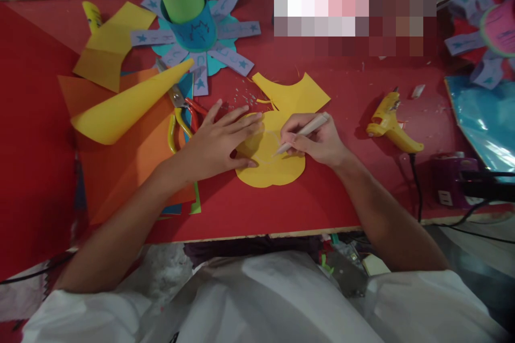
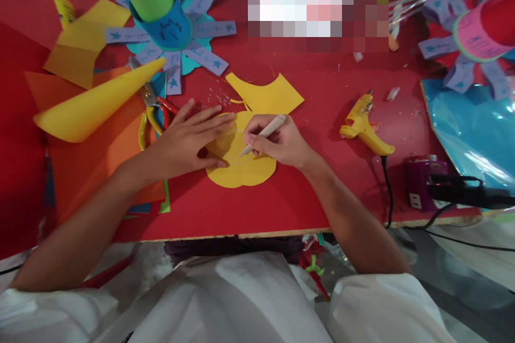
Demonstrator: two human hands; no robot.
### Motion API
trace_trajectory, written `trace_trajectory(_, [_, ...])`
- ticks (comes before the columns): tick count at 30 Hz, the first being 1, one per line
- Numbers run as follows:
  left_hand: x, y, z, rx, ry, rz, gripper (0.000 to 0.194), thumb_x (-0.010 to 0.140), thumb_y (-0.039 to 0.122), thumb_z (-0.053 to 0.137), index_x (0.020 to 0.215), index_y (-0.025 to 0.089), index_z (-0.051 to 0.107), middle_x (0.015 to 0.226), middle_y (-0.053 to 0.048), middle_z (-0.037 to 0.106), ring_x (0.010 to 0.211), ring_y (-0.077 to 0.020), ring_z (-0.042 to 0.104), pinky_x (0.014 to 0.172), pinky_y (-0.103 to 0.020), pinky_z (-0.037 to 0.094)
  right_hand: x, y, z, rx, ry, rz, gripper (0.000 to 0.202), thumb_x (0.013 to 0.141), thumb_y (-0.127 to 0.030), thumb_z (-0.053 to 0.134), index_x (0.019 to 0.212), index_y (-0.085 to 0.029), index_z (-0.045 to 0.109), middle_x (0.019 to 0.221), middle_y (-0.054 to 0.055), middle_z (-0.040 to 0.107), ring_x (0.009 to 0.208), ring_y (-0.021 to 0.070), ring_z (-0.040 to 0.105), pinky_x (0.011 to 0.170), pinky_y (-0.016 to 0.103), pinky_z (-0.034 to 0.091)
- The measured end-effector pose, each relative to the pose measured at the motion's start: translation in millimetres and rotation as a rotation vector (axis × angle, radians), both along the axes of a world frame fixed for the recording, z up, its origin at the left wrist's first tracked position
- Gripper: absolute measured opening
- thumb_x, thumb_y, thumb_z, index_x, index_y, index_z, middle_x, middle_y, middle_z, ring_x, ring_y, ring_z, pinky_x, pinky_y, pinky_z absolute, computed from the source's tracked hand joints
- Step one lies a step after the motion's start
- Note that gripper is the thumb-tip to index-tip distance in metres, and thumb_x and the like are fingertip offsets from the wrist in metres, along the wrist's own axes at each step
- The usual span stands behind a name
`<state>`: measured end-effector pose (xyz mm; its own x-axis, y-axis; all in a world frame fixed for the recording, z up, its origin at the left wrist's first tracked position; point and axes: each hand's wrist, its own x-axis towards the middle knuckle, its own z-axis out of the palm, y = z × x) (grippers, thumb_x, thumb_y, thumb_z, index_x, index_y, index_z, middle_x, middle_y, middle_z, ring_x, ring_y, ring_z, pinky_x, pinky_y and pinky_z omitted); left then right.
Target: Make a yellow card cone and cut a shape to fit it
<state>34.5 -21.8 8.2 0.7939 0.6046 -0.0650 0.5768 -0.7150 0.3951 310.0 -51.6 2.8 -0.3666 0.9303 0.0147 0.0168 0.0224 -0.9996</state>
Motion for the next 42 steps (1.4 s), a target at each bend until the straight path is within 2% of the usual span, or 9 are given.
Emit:
trace_trajectory(5, [3,-6,6.8,0.16,-0.071,0.073,0.078,0.107,0.064,0.06,0.175,0.031,0.039,0.181,-0.009,0.043,0.171,-0.0367,0.037,0.144,-0.072,0.012,-4,0,3.3,0.029,-0.001,-0.016,0.043,0.093,-0.06,0.083,0.081,-0.02,0.071,0.062,-0.001,0.067,0.048,0.0099,0.056,0.044,0.022,0.046])
trace_trajectory(7, [5,-12,13.0,0.245,-0.072,0.075,0.073,0.108,0.064,0.057,0.174,0.038,0.038,0.184,-0.005,0.037,0.173,-0.0352,0.032,0.145,-0.071,0.009,-6,0,4.1,0.054,-0.019,-0.039,0.044,0.095,-0.061,0.079,0.082,-0.02,0.071,0.062,-0.001,0.067,0.049,0.0104,0.058,0.045,0.023,0.046])
trace_trajectory(10, [8,-21,19.8,0.32,-0.062,0.008,0.065,0.109,0.064,0.055,0.17,0.049,0.04,0.187,0.004,0.028,0.176,-0.0353,0.025,0.144,-0.072,0.003,-9,0,3.5,0.108,-0.06,-0.074,0.046,0.095,-0.064,0.078,0.083,-0.021,0.072,0.064,0.0,0.068,0.052,0.0116,0.06,0.048,0.024,0.048])
trace_trajectory(16, [17,-29,24.0,0.236,-0.082,-0.049,0.055,0.109,0.061,0.057,0.163,0.053,0.048,0.185,0.005,0.033,0.174,-0.0381,0.026,0.142,-0.078,0.001,-15,-1,-0.8,0.193,-0.054,-0.114,0.048,0.092,-0.068,0.079,0.081,-0.022,0.073,0.07,0.001,0.07,0.06,0.0135,0.062,0.055,0.027,0.052])
trace_trajectory(21, [14,-29,22.9,0.38,-0.117,-0.09,0.057,0.113,0.061,0.05,0.168,0.049,0.042,0.184,0.003,0.034,0.173,-0.0323,0.033,0.143,-0.073,-0.004,-16,-2,-0.6,0.184,-0.087,-0.124,0.047,0.092,-0.067,0.079,0.078,-0.022,0.072,0.067,0.0,0.067,0.06,0.0134,0.059,0.055,0.027,0.05])
trace_trajectory(26, [11,-29,19.6,0.444,-0.159,-0.108,0.056,0.113,0.057,0.051,0.168,0.049,0.042,0.181,0.004,0.038,0.172,-0.0273,0.036,0.145,-0.065,-0.01,-15,-2,0.0,0.181,-0.087,-0.123,0.043,0.094,-0.061,0.078,0.078,-0.022,0.071,0.066,-0.001,0.065,0.056,0.0121,0.054,0.053,0.027,0.048])
trace_trajectory(32, [11,-26,18.6,0.233,-0.089,-0.062,0.054,0.108,0.062,0.058,0.161,0.059,0.049,0.18,0.011,0.042,0.17,-0.0316,0.038,0.145,-0.066,-0.008,-13,-2,1.8,0.177,-0.103,-0.088,0.044,0.096,-0.061,0.075,0.076,-0.022,0.067,0.059,-0.003,0.055,0.052,0.0113,0.048,0.05,0.026,0.043])
trace_trajectory(36, [11,-26,16.9,0.214,-0.062,-0.047,0.055,0.108,0.064,0.057,0.161,0.059,0.048,0.178,0.013,0.046,0.17,-0.0315,0.039,0.145,-0.066,-0.005,-13,-3,5.0,0.156,-0.121,-0.077,0.048,0.096,-0.062,0.075,0.071,-0.023,0.062,0.057,-0.003,0.051,0.053,0.0122,0.049,0.051,0.027,0.045])
trace_trajectory(42, [9,-28,16.5,0.358,-0.088,-0.092,0.046,0.11,0.063,0.053,0.155,0.056,0.055,0.176,0.011,0.05,0.165,-0.029,0.048,0.145,-0.063,-0.009,-12,-3,5.6,0.139,-0.065,-0.046,0.044,0.098,-0.059,0.073,0.076,-0.022,0.065,0.058,-0.003,0.055,0.052,0.0118,0.052,0.052,0.027,0.047])
